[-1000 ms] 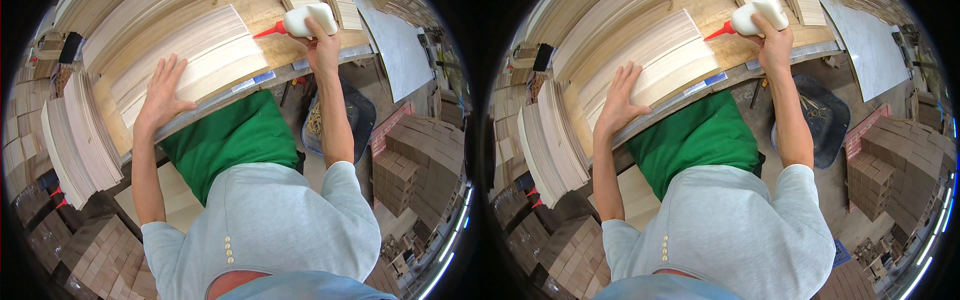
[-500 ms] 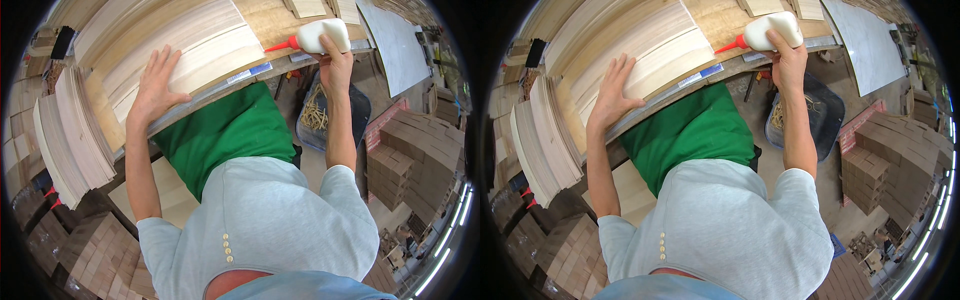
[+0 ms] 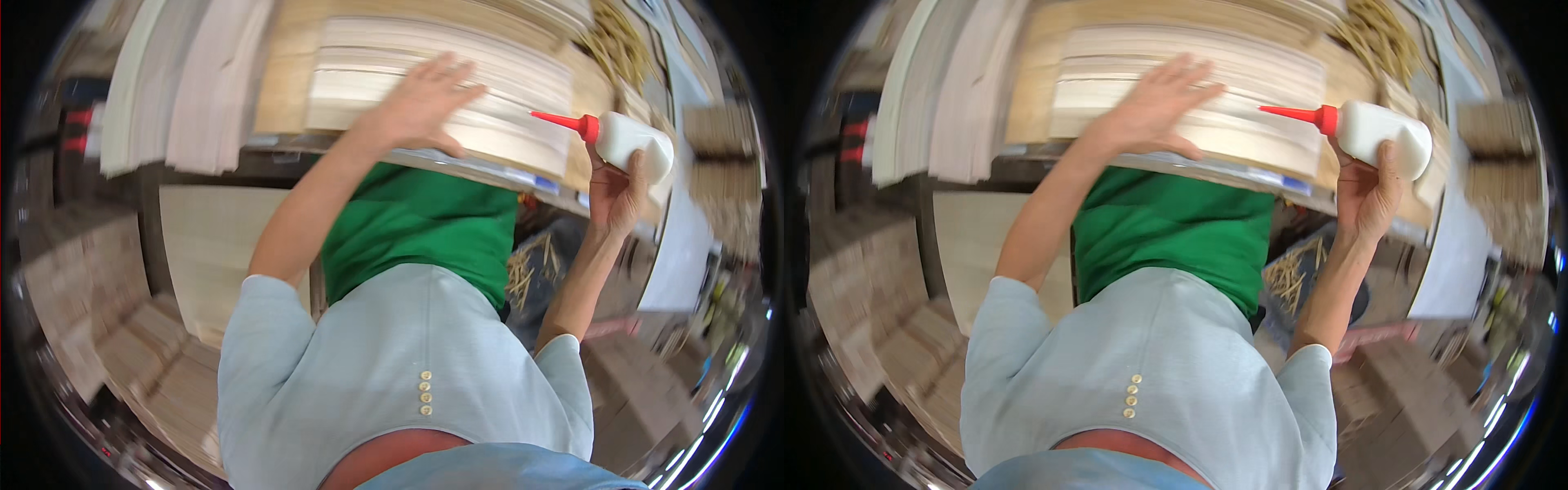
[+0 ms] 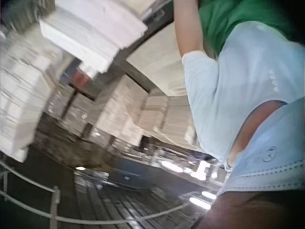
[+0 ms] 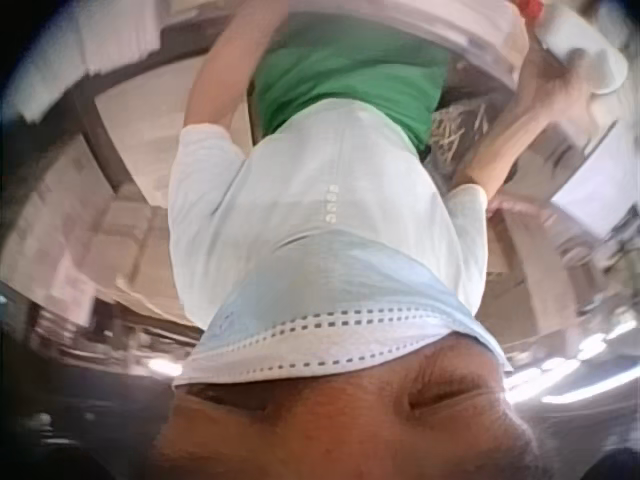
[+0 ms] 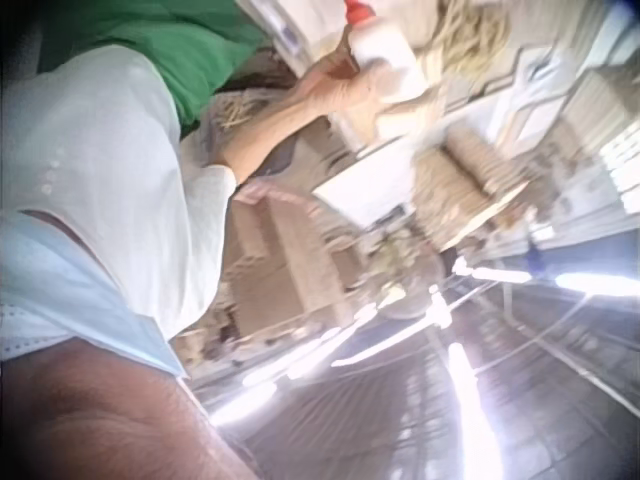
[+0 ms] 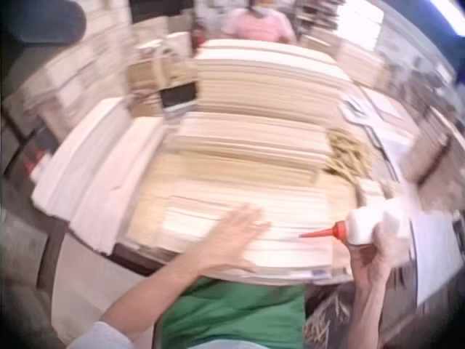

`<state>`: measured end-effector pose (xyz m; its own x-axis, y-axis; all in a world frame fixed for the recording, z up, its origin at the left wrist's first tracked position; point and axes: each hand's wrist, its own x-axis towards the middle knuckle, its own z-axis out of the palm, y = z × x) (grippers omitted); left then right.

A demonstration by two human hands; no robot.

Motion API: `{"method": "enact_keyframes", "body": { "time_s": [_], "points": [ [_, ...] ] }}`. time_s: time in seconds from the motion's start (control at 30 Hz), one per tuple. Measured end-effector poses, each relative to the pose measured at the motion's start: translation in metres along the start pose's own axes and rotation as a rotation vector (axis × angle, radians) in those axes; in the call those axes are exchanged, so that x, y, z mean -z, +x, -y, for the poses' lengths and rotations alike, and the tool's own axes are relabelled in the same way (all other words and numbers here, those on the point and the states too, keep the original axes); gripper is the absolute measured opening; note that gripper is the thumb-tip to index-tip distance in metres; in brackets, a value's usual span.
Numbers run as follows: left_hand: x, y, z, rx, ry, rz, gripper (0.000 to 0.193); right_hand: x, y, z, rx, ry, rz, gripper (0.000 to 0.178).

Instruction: Applying glue to wood components and assembling them into rectangular boxes.

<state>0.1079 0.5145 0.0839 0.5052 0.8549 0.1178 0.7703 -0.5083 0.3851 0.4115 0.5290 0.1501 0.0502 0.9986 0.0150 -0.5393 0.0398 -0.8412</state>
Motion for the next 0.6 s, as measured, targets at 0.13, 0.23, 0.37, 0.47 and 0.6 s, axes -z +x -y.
{"method": "enact_keyframes", "body": {
  "time_s": [0.13,0.23,0.37,0.47,0.6],
  "points": [
    [0.011,-0.012,-0.002,0.110,-0.009,-0.079,0.096,-0.111,0.030,-0.061,-0.155,0.022,0.439,0.047],
    [0.009,-0.017,-0.004,0.102,-0.102,-0.079,0.091,-0.178,0.031,-0.100,-0.262,-0.154,0.713,0.049],
    [0.007,-0.017,-0.007,0.057,-0.217,-0.262,0.085,-0.217,0.041,-0.142,-0.343,-0.301,0.864,0.048],
    [0.002,-0.020,-0.004,0.068,-0.323,-0.267,0.085,-0.234,0.032,-0.155,-0.397,-0.367,0.913,0.049],
    [0.003,-0.022,-0.004,0.096,-0.387,-0.232,0.085,-0.239,0.030,-0.161,-0.404,-0.429,0.969,0.049]
  ]
}}
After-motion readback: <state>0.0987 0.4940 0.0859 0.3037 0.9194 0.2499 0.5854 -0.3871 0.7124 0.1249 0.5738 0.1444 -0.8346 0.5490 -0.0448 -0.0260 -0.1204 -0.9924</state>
